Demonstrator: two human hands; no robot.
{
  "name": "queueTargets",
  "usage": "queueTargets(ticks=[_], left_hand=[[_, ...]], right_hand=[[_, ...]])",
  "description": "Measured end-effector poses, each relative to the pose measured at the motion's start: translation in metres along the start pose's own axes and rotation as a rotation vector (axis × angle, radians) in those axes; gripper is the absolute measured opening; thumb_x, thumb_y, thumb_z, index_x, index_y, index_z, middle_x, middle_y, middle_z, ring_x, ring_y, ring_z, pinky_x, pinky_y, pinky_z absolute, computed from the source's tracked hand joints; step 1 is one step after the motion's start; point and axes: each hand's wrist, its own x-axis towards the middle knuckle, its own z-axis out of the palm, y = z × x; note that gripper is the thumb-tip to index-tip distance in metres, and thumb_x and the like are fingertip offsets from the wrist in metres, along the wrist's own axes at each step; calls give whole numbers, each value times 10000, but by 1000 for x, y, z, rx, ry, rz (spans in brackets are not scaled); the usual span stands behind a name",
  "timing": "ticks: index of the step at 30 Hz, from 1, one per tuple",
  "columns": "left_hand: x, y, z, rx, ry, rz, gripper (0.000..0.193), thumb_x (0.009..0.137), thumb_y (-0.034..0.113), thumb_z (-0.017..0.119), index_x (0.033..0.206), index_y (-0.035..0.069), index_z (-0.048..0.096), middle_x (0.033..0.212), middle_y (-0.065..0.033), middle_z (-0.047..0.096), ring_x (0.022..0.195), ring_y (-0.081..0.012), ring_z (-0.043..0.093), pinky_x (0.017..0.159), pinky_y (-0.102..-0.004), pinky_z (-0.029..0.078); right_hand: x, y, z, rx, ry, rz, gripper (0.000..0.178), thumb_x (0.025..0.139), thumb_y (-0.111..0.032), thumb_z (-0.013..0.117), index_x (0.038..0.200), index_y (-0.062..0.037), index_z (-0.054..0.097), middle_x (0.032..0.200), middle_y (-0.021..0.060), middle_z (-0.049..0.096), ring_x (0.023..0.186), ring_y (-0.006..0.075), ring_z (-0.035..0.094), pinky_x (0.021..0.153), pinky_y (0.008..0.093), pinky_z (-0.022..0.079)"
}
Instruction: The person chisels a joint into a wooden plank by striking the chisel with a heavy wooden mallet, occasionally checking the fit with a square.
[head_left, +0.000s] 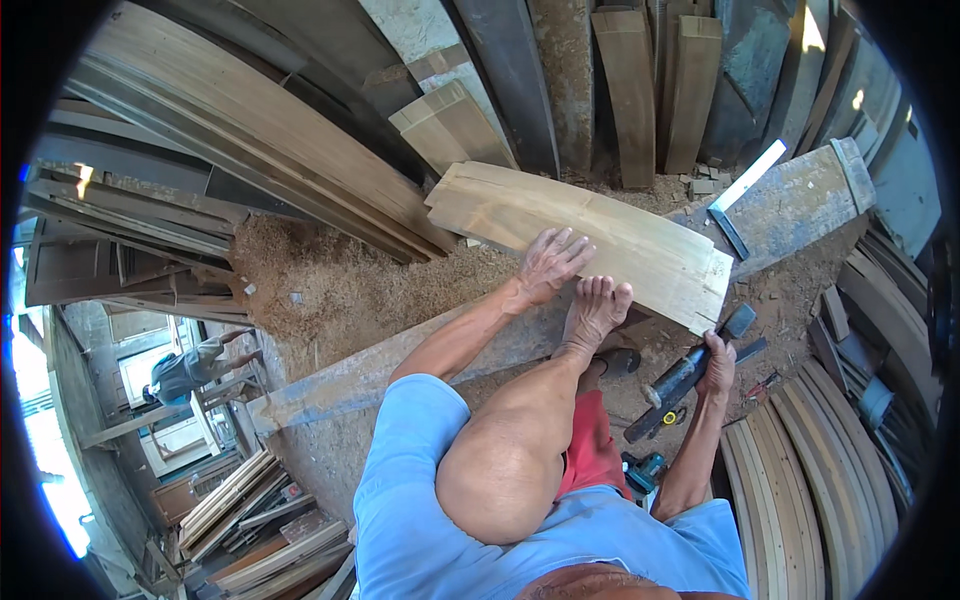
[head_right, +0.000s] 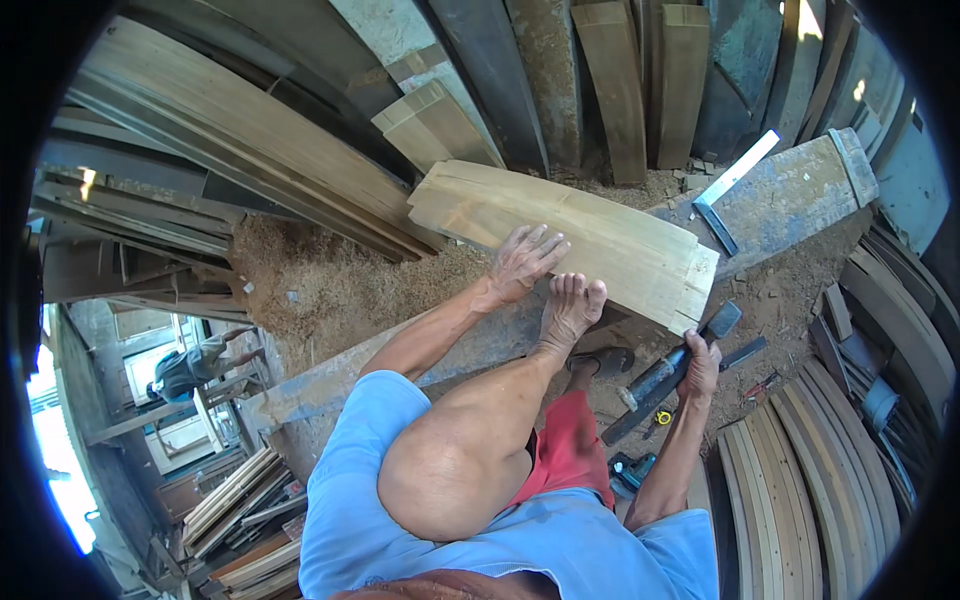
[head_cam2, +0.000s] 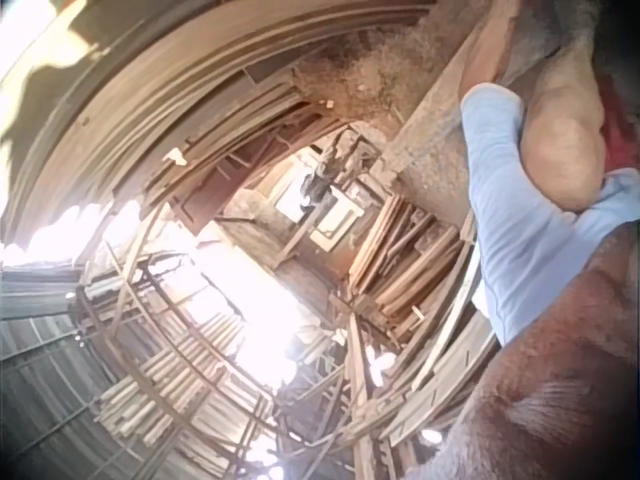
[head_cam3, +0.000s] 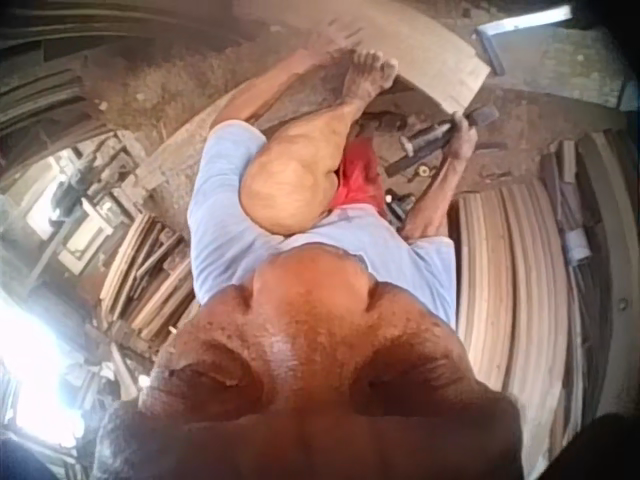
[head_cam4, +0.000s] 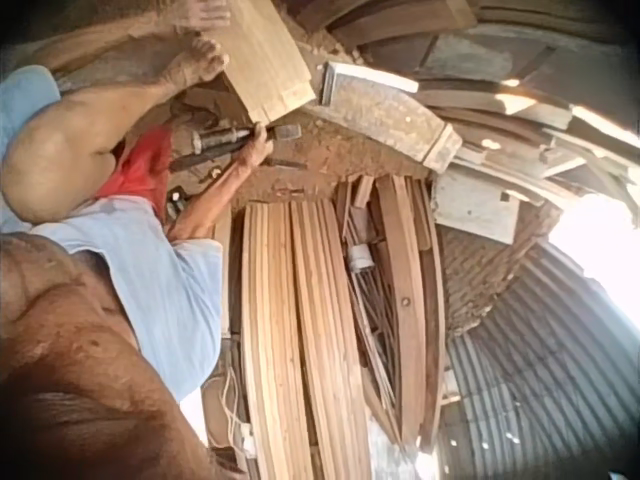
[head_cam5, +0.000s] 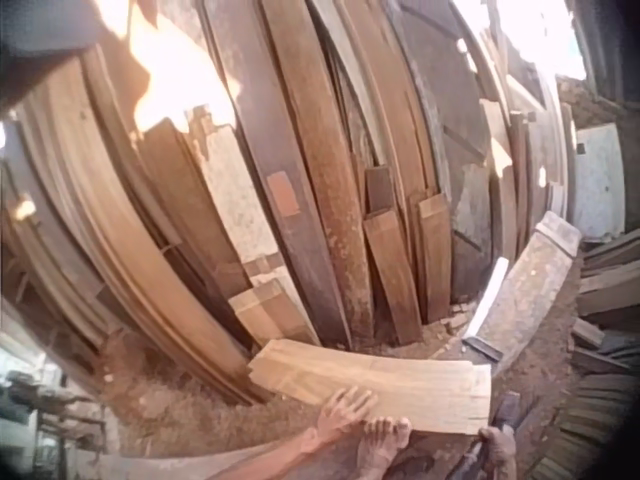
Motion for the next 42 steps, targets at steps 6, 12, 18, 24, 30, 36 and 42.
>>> queueTargets(ticks=[6,12,18,24,30,36,42], left_hand=[[-6,-8,9,-104,-230,16,543,919,177,602,1454,120,524,1510,-161,518,1411,-416,448,1166,-557,317],[40,-40,-5,-126,-335,-129,797,825,377,750,1523,133,452,1555,-227,440,1487,-459,323,1220,-604,185],[71,-75,36,-28,-44,-485,753,889,597,632,1466,125,525,1490,-249,500,1481,-425,326,1181,-588,206],[128,-77,-12,-203,-696,-570,757,854,719,601,1378,174,633,1381,-196,614,1377,-361,469,1089,-521,301],[61,-101,4,-238,-763,-670,869,777,804,633,1389,188,623,1394,-179,631,1379,-360,508,1084,-581,312],[40,-114,-10,-247,-910,-750,814,799,742,666,1342,138,623,1408,-173,623,1338,-371,546,1108,-586,291],[91,-76,-5,-181,-359,-458,702,805,456,784,1373,105,570,1353,-194,597,1263,-364,561,1067,-520,407]], right_hand=[[17,14,-11,-125,-15,8,238,873,-268,790,932,-92,639,745,-25,602,601,103,554,564,279,454],[27,36,-33,-323,82,51,249,875,-281,804,896,-85,652,753,-19,611,622,103,547,578,284,437],[38,46,-24,-349,-8,60,239,870,-274,806,894,-83,664,737,-10,615,600,109,546,562,291,443],[24,18,-17,-293,22,115,211,881,-253,778,912,-73,674,755,-18,607,632,110,540,588,298,448],[40,34,-2,-419,15,79,219,864,-258,783,881,-58,697,755,-8,632,627,101,540,574,310,433],[23,25,40,-203,64,71,222,847,-228,801,786,-46,689,693,18,654,573,119,575,551,299,446],[23,30,39,-292,135,51,233,838,-245,801,772,-52,691,688,12,641,587,119,561,548,317,432]])
